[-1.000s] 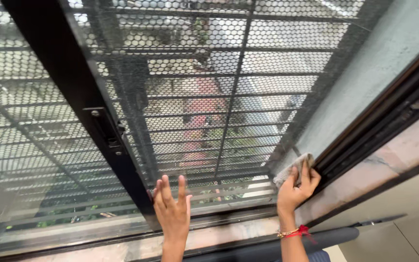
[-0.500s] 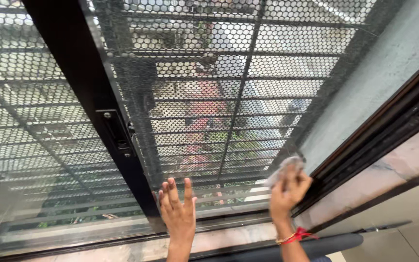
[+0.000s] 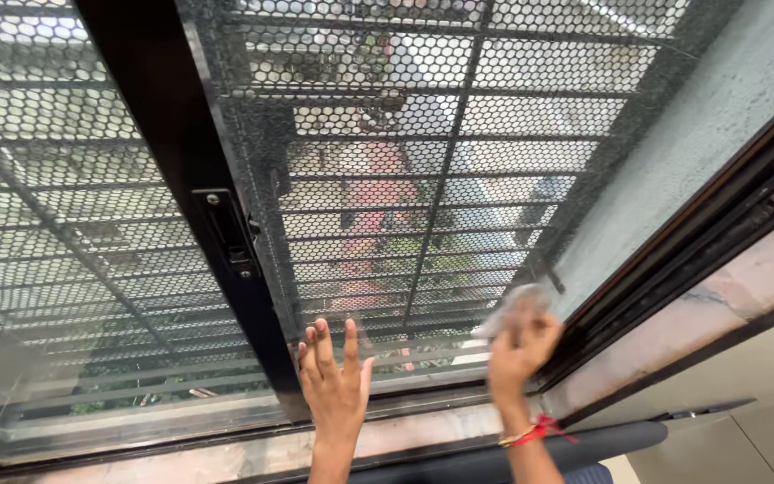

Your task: The person cleans a window with a metal mesh screen using a cloth. They wipe the glass and the frame in various sections, moving the cloth back and forth to remove dirt.

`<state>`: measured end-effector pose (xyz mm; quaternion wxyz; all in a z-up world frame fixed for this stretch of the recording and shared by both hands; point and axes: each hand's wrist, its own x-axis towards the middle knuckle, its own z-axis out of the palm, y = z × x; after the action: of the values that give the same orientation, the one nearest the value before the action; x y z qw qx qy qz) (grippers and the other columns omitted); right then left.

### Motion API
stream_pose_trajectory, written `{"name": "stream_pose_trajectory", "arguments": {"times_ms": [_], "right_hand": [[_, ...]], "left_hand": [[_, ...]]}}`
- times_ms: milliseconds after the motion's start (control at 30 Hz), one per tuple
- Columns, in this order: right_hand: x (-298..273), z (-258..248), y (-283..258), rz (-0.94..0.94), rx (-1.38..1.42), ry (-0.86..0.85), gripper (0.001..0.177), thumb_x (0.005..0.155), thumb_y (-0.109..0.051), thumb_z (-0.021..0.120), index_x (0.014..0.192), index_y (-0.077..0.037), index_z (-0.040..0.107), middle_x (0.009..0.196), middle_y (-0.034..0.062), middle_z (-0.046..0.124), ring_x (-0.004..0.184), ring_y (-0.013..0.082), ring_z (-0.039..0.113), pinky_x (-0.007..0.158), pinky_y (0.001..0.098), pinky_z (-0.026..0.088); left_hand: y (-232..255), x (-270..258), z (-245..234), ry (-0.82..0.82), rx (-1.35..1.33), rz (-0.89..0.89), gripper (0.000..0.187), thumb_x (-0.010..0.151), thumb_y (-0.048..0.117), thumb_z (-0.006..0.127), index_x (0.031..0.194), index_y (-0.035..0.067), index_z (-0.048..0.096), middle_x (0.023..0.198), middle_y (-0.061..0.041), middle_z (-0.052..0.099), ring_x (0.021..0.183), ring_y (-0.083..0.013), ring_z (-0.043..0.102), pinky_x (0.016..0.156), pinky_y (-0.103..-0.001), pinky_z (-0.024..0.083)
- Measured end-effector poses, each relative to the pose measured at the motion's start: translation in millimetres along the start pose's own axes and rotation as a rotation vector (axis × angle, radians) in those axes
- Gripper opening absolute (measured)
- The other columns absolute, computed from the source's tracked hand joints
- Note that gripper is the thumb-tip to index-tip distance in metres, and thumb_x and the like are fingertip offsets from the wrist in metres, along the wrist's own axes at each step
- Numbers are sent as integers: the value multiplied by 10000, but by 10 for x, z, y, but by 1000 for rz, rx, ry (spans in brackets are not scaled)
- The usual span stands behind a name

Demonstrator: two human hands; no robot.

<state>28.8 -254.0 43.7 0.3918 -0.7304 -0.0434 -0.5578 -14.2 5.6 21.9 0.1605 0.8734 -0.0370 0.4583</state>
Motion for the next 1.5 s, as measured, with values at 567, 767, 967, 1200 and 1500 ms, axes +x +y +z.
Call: {"name": "stream_pose_trajectory", "arguments": {"times_ms": [567, 767, 967, 1200, 1500], "right_hand": [[-326, 268, -551, -296, -75, -457, 634, 781, 140, 671, 1349, -141, 683, 1071, 40, 561, 927, 177, 563, 722, 314, 521], [-162, 294, -569, -220, 39, -211, 625, 841, 148, 632, 1400, -132, 634, 1116, 99, 514, 953, 222, 571, 748, 343, 524], [-429, 326, -753, -266, 24, -467, 609, 797, 122, 680, 1333, -167, 705, 1042, 73, 560, 862, 179, 576, 664, 333, 507], [-101, 332, -869, -278, -86, -151, 625, 814, 131, 622, 1381, -126, 664, 1049, 115, 545, 896, 289, 582, 756, 392, 516], [-280, 454, -1257, -411, -45, -322, 528, 809, 79, 689, 1295, -126, 704, 1021, 123, 619, 818, 271, 656, 689, 379, 548]], "left_hand": [[9, 50, -235, -75, -251, -53, 830, 739, 268, 838, 1472, 141, 470, 1604, -209, 276, 1468, -403, 299, 1146, -495, 362], [-19, 14, -410, -122, -352, -123, 852, 765, 236, 840, 1493, 68, 430, 1626, -146, 340, 1498, -353, 340, 1188, -468, 365], [61, -39, -621, -215, -600, -289, 925, 750, 214, 842, 1513, 29, 352, 1558, -167, 409, 1415, -365, 423, 1120, -446, 400], [38, -194, -857, -176, -595, -440, 847, 782, 197, 828, 1503, 65, 403, 1483, -178, 504, 1372, -360, 489, 1104, -440, 424], [-32, -247, -1041, -106, -634, -346, 694, 820, 167, 794, 1437, 44, 501, 1432, -175, 570, 1332, -364, 541, 1087, -436, 451]]}}
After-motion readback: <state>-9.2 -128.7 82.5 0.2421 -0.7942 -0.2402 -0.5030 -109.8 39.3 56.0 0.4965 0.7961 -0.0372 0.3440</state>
